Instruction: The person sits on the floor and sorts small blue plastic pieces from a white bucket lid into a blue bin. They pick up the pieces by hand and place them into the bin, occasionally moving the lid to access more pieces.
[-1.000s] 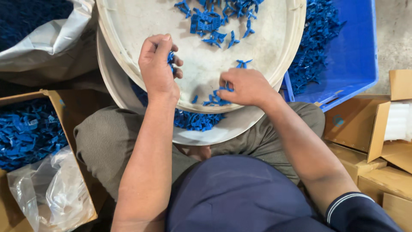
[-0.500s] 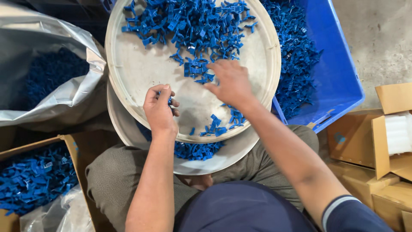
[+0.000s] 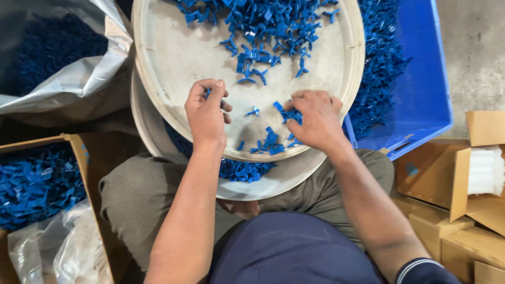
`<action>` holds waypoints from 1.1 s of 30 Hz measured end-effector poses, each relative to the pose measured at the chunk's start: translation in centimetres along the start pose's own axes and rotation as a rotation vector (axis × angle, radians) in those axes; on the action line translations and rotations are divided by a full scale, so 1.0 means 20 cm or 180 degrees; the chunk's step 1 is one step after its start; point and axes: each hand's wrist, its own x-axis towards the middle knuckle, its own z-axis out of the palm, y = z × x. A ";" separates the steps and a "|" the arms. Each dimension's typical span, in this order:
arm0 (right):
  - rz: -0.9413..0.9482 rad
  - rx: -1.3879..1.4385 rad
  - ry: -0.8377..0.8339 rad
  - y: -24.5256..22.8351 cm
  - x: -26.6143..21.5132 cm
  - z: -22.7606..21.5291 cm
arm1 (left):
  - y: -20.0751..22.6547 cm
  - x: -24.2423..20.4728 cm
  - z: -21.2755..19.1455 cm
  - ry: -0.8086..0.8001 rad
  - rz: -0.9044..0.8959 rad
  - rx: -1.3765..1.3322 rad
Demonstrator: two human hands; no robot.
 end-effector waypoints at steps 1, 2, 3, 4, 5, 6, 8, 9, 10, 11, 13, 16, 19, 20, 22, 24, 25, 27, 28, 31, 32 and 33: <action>-0.0182 0.0187 0.0113 -0.02 0.01 0.01 | -0.01 -0.01 -0.01 0.0007 -0.0004 0.0046; -0.0354 0.0356 0.0265 -0.02 0.03 0.01 | -0.02 -0.01 -0.01 -0.0026 0.0009 0.0089; -0.0427 0.0276 0.0265 -0.05 0.06 0.04 | -0.02 0.00 0.00 -0.0058 0.0022 0.0132; -0.0469 0.0159 0.0301 -0.08 0.09 0.08 | -0.02 0.00 0.00 -0.0031 -0.0037 0.0128; -0.0432 -0.0246 0.0008 -0.13 0.13 0.14 | -0.01 0.00 -0.01 -0.0004 -0.0096 0.0126; -0.0356 -0.0672 -0.0276 -0.17 0.18 0.18 | -0.01 0.00 0.00 -0.0016 -0.0163 0.0115; -0.0336 -0.0349 -0.0252 -0.21 0.20 0.22 | 0.00 -0.01 -0.01 -0.0068 -0.0299 0.0179; -0.0265 -0.0162 -0.0190 -0.19 0.20 0.21 | 0.00 0.00 0.00 -0.0075 -0.0367 0.0217; -0.0230 0.0045 -0.0156 -0.19 0.19 0.20 | 0.00 0.00 -0.01 -0.0091 -0.0358 0.0211; -0.0196 0.0252 -0.0121 -0.19 0.19 0.19 | -0.01 0.00 -0.01 -0.0107 -0.0349 0.0205; 0.0060 0.0453 -0.0065 -0.18 0.20 0.17 | -0.03 0.00 -0.01 -0.0113 -0.0401 0.0221; 0.0144 0.1084 0.0114 -0.19 0.22 0.12 | -0.04 0.00 0.02 -0.0182 -0.0531 0.0155; -0.0197 0.1911 -0.0002 -0.18 0.23 0.10 | -0.02 -0.01 0.03 -0.0329 -0.0760 -0.0192; -0.0352 0.2195 -0.0098 -0.16 0.23 0.12 | -0.01 -0.02 0.03 -0.0371 -0.0846 -0.0318; 0.0298 0.1495 0.0703 -0.03 0.32 0.16 | 0.00 -0.03 0.02 -0.0465 -0.0831 -0.0442; 0.0705 0.0509 0.1410 0.15 0.37 0.17 | 0.00 -0.02 0.01 -0.0564 -0.0631 -0.0433; 0.0791 -0.0125 0.1713 0.22 0.38 0.17 | 0.00 -0.03 0.00 -0.0593 -0.0632 -0.0489; 0.0831 -0.0129 0.1301 0.30 0.34 0.18 | -0.01 -0.02 0.01 -0.0668 -0.0644 -0.0609; 0.0846 -0.0132 0.1075 0.31 0.31 0.18 | -0.01 -0.03 0.02 -0.0685 -0.0706 -0.0628; 0.0969 0.0599 0.0616 0.20 0.21 0.15 | -0.03 -0.03 0.04 -0.0708 -0.0832 -0.0420; 0.0881 0.0903 0.0405 0.13 0.18 0.14 | -0.04 -0.03 0.04 -0.0719 -0.0835 -0.0164; 0.0791 0.1205 0.0191 0.05 0.16 0.13 | -0.05 -0.03 0.04 -0.0729 -0.0842 0.0092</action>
